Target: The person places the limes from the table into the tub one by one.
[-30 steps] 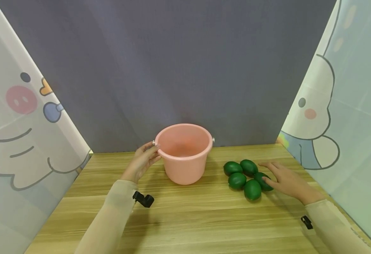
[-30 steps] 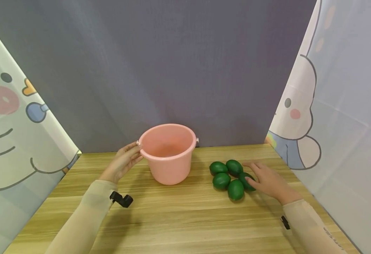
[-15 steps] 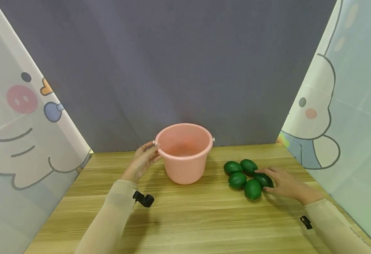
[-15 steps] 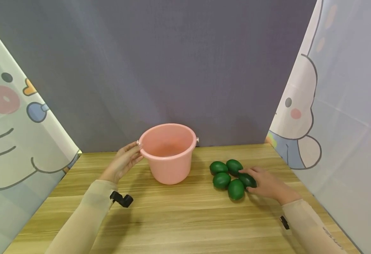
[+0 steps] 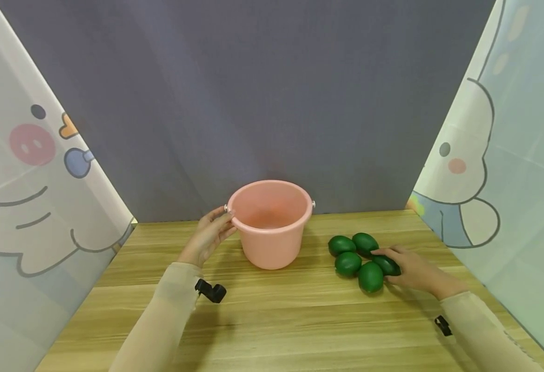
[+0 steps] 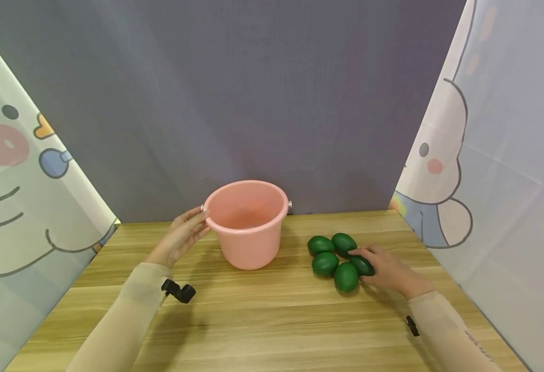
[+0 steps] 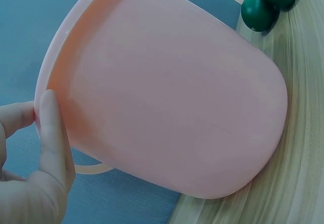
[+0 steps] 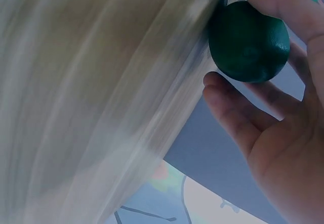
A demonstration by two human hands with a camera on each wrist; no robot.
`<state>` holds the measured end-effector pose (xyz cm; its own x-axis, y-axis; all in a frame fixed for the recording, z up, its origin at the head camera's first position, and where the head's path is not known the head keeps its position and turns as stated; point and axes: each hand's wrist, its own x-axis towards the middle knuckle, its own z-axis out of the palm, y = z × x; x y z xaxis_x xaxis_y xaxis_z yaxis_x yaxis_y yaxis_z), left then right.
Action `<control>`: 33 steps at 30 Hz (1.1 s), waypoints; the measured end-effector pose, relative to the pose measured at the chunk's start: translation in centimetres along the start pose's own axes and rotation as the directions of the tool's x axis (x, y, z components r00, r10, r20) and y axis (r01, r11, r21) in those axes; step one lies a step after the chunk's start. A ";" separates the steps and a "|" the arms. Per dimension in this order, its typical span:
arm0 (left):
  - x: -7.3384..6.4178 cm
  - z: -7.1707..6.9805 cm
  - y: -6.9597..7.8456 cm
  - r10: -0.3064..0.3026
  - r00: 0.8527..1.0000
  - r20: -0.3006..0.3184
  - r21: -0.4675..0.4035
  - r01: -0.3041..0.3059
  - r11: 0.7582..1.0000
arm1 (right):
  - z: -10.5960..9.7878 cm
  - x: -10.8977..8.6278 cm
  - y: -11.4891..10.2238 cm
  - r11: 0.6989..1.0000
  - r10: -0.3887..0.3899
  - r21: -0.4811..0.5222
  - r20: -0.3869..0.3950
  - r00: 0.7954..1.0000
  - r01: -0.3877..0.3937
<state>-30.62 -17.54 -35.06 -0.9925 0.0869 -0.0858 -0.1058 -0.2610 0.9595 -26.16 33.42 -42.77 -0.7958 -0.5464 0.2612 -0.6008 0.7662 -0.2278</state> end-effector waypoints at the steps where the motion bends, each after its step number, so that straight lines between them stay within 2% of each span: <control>1: 0.0 0.0 0.0 0.003 1.000 0.004 0.004 -0.003 1.000 | 0.1 0.0 0.0 1.000 0.005 0.003 -0.002 1.000 -0.005; 7: 0.0 0.0 -0.1 0.011 1.000 0.004 0.006 -0.011 1.000 | 0.4 0.3 0.1 0.999 0.035 0.012 -0.001 0.999 -0.035; 20: 0.0 0.0 -0.2 0.022 1.000 0.001 0.002 -0.022 1.000 | 0.2 0.2 0.0 0.999 0.038 0.014 0.010 0.999 -0.038; 33: 0.0 0.1 -0.1 0.008 1.000 -0.003 0.000 -0.008 1.000 | -0.9 0.2 0.0 0.995 0.081 0.047 0.033 0.996 -0.083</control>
<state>-30.63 -17.46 -35.11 -0.9935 0.0816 -0.0792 -0.0980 -0.2619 0.9601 -26.25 33.58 -41.83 -0.8441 -0.4932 0.2105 -0.5358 0.7919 -0.2929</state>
